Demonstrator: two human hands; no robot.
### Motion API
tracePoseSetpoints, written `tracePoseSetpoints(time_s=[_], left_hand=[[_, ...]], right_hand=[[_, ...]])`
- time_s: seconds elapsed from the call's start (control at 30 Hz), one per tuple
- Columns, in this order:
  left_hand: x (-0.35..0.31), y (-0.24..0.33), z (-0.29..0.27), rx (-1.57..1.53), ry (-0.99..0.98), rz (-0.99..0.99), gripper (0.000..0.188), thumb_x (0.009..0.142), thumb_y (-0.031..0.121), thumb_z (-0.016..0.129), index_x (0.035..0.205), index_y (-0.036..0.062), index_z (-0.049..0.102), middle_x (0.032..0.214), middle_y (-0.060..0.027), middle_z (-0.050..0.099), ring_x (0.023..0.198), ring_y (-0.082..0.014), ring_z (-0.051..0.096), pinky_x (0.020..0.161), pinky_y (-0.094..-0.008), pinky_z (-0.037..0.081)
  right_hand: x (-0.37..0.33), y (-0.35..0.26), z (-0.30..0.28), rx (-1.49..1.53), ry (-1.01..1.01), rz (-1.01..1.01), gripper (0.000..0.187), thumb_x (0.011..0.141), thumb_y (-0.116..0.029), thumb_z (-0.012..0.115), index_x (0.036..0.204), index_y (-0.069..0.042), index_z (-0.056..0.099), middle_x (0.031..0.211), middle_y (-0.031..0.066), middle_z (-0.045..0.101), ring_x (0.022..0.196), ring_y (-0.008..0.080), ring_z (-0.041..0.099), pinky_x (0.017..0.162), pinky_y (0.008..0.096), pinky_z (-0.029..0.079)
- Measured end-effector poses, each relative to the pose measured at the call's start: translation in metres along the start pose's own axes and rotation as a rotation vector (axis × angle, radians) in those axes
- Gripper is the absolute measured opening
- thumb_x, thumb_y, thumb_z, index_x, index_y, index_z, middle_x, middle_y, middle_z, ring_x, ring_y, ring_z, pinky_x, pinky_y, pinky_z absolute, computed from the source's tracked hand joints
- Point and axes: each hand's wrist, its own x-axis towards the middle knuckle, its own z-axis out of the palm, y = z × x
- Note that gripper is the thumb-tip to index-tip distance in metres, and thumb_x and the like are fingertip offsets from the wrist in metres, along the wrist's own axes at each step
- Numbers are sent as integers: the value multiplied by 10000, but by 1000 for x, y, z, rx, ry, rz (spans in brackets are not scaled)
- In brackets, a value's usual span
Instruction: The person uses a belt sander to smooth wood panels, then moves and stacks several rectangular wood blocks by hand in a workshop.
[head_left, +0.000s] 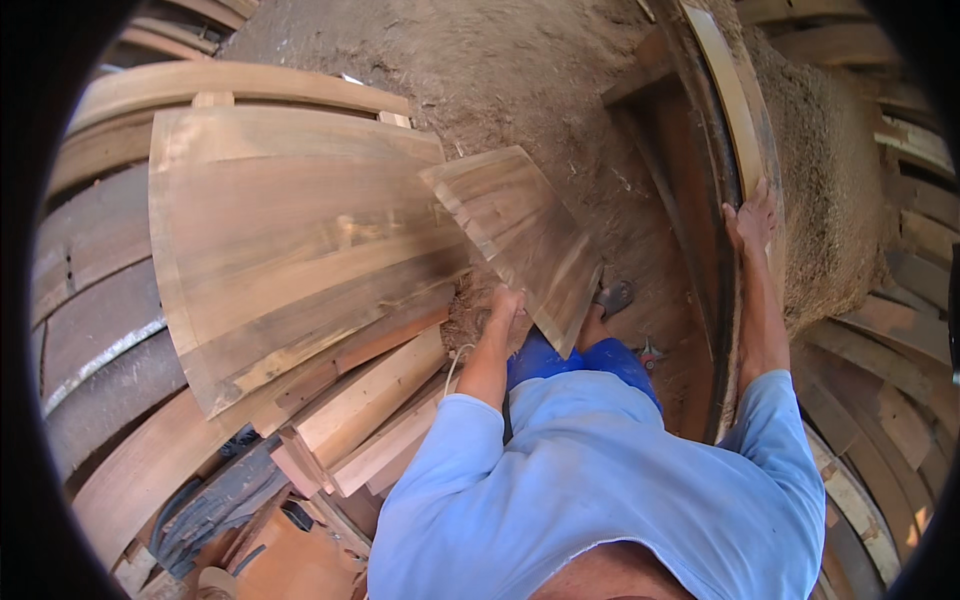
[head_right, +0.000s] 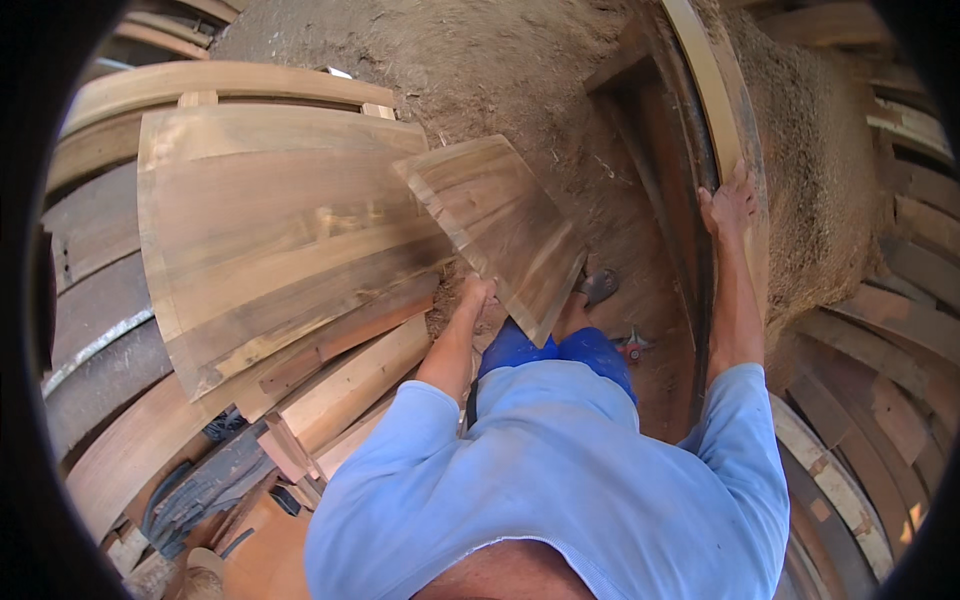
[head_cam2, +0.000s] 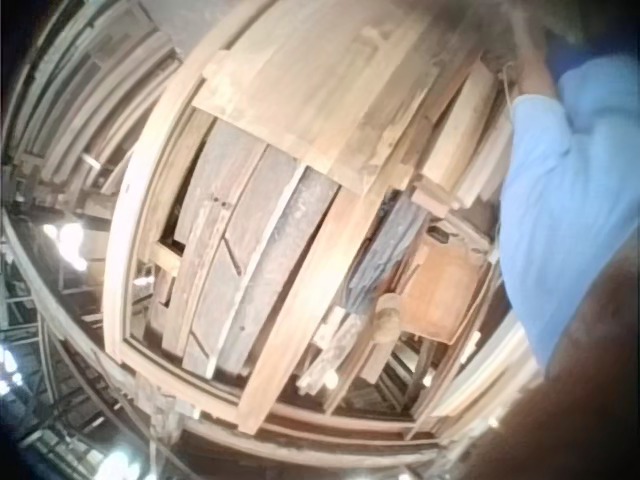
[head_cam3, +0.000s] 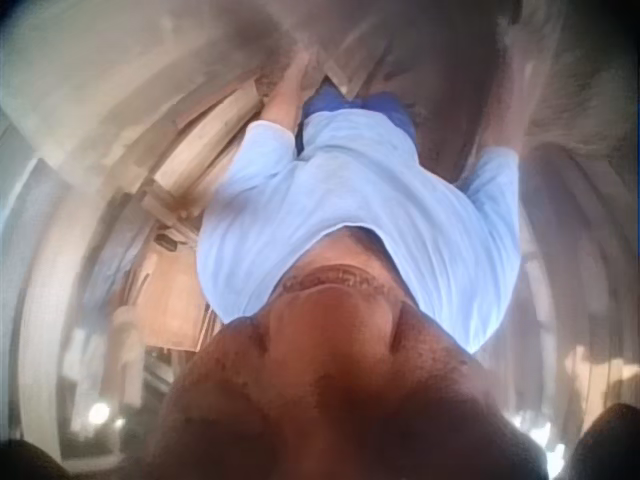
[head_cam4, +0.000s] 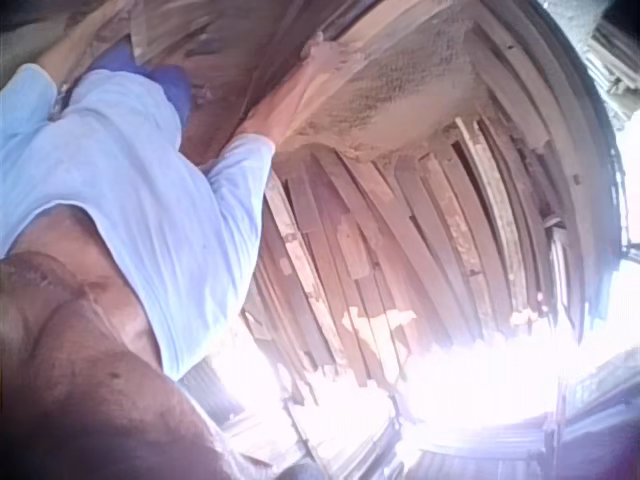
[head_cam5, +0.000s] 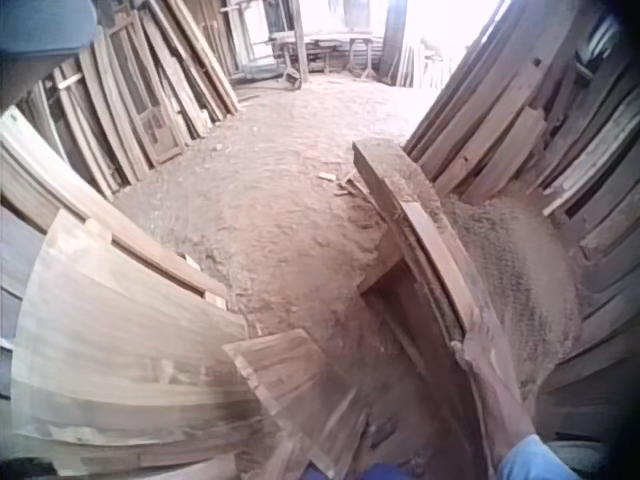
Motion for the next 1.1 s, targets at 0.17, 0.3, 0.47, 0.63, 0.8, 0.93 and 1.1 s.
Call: tracePoseSetpoints(time_s=[0.17,0.3,0.47,0.63,0.8,0.93,1.1], left_hand=[[-6,12,-1,-30,-64,-4,244,880,151,639,920,-82,578,609,-139,592,455,-225,597,410,-370,473],[10,-14,2,-20,-59,47,268,897,202,620,956,-59,606,670,-146,631,518,-226,630,487,-367,522],[-1,-4,11,64,-4,11,330,885,226,587,1110,-7,647,847,-220,714,701,-318,716,636,-415,567],[-4,9,52,159,142,178,384,851,265,579,1129,6,636,1034,-282,681,992,-440,661,884,-498,520],[-59,36,69,131,240,132,460,827,295,604,1177,-2,575,1115,-315,646,1089,-459,618,944,-516,489],[-94,38,91,158,157,180,486,819,307,620,1185,-6,555,1109,-315,648,1093,-456,618,941,-516,494],[-121,18,143,159,95,55,508,807,287,650,1205,-10,547,1133,-309,643,1095,-452,621,936,-504,501]], right_hand=[[16,20,7,24,-55,10,1039,829,-300,747,1570,-97,47,1590,248,182,1456,459,197,1185,534,204],[17,22,-3,39,-110,-58,1066,832,-280,735,1553,-13,-4,1569,316,160,1453,475,177,1180,544,189],[4,4,-20,11,-143,-111,1073,828,-286,734,1541,28,-3,1559,338,158,1445,481,197,1182,529,198],[17,23,-16,-19,-157,-140,1089,817,-301,741,1533,50,-1,1554,338,175,1437,481,217,1180,508,221],[1,1,-40,-62,-209,-173,1100,818,-334,741,1524,72,2,1547,351,182,1431,479,239,1173,504,247],[14,10,-26,-218,-154,-195,1067,824,-352,732,1522,67,43,1519,360,240,1403,478,301,1150,505,288],[-12,-65,-76,-190,-70,-541,780,843,-301,720,1457,3,347,1454,297,398,1315,453,429,1088,509,369]])
